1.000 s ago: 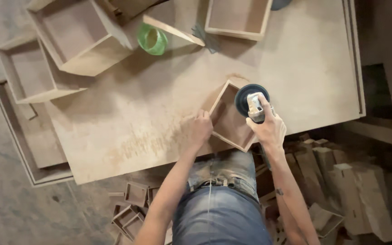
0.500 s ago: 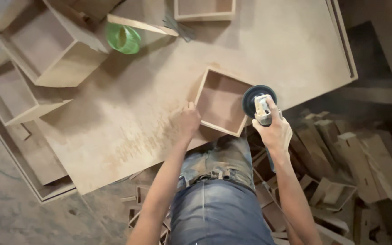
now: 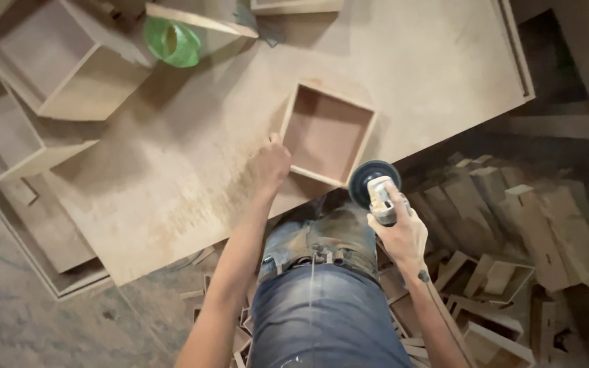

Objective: The person uses an orbital sander to smooth the surfaces and edges of small wooden boxes and rectangular pieces on a workbench. The person repeatedly picks up each item, sands it, and places it aside, continuing the process across multiple units.

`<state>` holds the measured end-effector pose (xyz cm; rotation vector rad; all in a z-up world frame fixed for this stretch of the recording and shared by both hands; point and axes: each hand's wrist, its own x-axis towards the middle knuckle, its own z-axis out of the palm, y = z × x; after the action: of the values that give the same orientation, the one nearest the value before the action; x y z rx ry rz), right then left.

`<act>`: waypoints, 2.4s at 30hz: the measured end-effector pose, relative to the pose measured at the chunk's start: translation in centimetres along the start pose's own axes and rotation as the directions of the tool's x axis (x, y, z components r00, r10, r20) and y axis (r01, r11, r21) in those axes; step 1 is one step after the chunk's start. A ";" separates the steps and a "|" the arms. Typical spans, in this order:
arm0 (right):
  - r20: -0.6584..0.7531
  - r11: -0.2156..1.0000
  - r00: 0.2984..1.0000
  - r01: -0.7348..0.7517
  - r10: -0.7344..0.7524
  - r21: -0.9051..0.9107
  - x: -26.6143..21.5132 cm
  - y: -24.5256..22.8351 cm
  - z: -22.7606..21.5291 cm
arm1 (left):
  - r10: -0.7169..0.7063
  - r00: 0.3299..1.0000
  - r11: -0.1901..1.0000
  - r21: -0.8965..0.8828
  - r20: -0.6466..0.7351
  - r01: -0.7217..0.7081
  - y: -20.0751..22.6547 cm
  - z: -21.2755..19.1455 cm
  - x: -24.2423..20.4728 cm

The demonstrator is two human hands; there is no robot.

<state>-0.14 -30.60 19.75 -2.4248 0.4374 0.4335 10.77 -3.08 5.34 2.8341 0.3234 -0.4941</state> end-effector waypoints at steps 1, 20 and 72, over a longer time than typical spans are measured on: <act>-0.030 1.000 0.999 0.027 -0.027 0.001 -0.2 -0.1 0.0 | -0.041 0.999 0.999 0.003 -0.026 0.041 0.0 0.1 0.0; 0.193 0.935 0.924 0.348 -0.330 -0.063 2.8 -5.7 5.7 | 0.021 0.926 0.835 -0.516 0.377 0.191 -3.8 1.0 7.0; 0.414 0.754 0.708 0.653 -0.572 -0.073 5.4 -5.6 6.8 | 0.360 0.914 0.931 0.007 -0.189 -0.365 -5.0 3.9 15.4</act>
<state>5.60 -23.24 15.41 -2.4270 -0.6207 0.6323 22.48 3.19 -4.75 2.8214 -0.1650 -0.1431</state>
